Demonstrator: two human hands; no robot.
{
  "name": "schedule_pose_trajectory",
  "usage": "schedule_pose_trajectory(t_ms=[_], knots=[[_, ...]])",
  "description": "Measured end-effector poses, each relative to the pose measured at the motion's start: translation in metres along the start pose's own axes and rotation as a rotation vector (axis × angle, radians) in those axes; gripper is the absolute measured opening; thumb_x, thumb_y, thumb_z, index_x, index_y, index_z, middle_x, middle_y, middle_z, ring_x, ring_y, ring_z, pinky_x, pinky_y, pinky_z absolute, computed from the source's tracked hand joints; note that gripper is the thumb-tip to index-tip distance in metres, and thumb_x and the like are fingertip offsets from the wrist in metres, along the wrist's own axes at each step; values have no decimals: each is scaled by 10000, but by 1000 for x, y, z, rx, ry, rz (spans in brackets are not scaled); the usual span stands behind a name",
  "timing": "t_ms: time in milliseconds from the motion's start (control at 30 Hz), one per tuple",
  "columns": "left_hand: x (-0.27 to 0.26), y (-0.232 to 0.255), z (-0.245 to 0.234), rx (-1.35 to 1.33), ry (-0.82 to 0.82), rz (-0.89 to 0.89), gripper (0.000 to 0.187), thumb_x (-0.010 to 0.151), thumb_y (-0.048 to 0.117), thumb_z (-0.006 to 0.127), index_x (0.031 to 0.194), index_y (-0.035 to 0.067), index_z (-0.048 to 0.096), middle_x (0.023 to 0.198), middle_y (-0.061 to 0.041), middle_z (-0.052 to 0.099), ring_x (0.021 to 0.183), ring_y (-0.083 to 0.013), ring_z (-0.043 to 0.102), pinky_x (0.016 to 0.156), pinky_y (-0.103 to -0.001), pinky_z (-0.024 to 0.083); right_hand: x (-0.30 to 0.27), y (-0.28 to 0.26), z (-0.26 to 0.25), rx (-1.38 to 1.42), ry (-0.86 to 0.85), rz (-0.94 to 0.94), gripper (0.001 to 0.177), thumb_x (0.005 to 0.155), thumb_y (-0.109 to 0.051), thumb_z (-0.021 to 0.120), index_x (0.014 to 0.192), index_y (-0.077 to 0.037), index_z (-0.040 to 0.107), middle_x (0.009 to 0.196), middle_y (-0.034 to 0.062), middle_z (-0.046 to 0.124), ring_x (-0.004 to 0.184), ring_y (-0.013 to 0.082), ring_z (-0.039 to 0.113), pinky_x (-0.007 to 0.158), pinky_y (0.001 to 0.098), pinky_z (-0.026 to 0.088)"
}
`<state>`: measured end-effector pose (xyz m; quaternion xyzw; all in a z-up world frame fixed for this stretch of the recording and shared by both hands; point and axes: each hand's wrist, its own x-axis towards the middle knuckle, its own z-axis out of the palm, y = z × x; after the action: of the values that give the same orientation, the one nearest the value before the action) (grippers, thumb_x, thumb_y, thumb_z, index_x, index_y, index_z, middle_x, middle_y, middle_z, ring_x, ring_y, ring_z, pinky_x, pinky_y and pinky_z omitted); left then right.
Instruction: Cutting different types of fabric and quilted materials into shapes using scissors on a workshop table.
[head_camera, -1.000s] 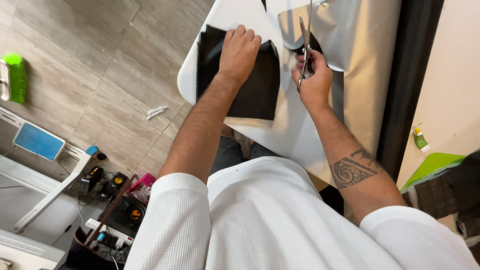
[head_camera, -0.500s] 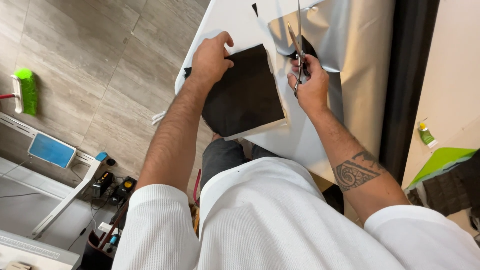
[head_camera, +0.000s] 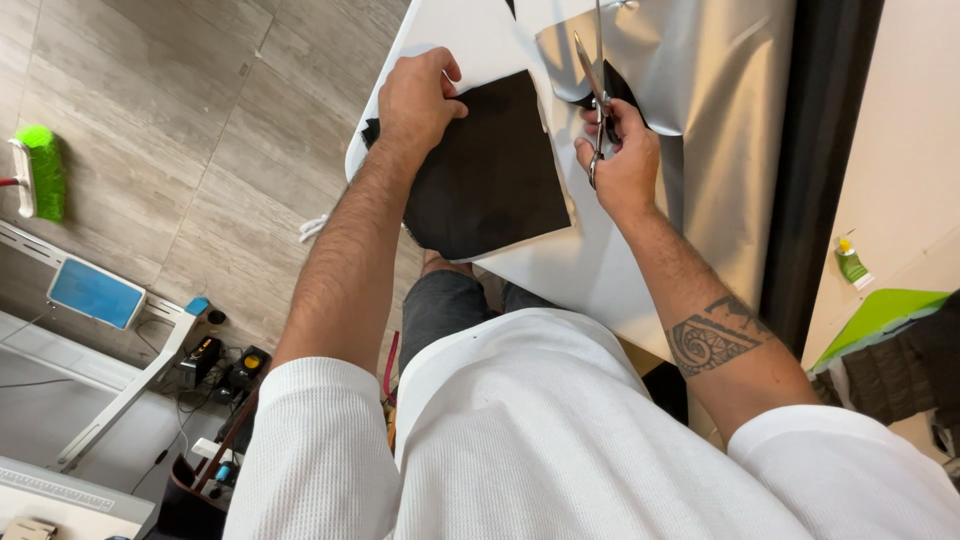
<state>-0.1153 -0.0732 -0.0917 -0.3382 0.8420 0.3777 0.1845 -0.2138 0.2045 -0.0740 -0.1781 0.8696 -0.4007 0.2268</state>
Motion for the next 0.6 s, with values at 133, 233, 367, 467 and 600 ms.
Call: schedule_pose_trajectory(t_ms=[133, 233, 367, 467, 600], knots=[[14, -5, 6, 10, 82, 29, 328, 734, 130, 894, 958, 195, 663, 774, 82, 704, 759, -179, 652, 674, -394, 507, -6, -10, -4, 13, -28, 22, 428, 822, -111, 759, 1214, -111, 588, 1089, -54, 768, 927, 87, 701, 703, 284, 444], [25, -8, 9, 18, 133, 66, 324, 730, 124, 889, 955, 177, 661, 801, 51, 702, 718, -204, 645, 565, -407, 504, -13, -4, -1, 54, -32, 49, 410, 822, -91, 752, 1199, -124, 593, 1080, -54, 763, 911, 89, 699, 698, 272, 444], [28, -5, 5, -23, 182, 78, 299, 749, 133, 895, 928, 189, 663, 804, 55, 696, 724, -185, 647, 587, -386, 522, -26, 2, 2, -7, 7, -6, 375, 821, -51, 721, 1182, -49, 618, 999, -3, 757, 857, 114, 704, 865, 279, 560], [27, -9, 5, -119, 181, 63, 302, 731, 100, 894, 918, 204, 681, 825, 58, 708, 746, -162, 663, 611, -358, 544, -35, 5, 3, -115, 24, 9, 364, 779, -85, 760, 1126, -89, 648, 940, -45, 749, 805, 118, 675, 825, 296, 531], [28, -19, 9, -210, 235, 103, 305, 722, 69, 910, 881, 200, 684, 804, 62, 708, 710, -131, 663, 603, -323, 560, -47, 17, 13, -263, 16, 54, 519, 724, -160, 893, 1183, -86, 662, 896, -17, 730, 789, 184, 677, 776, 330, 522]])
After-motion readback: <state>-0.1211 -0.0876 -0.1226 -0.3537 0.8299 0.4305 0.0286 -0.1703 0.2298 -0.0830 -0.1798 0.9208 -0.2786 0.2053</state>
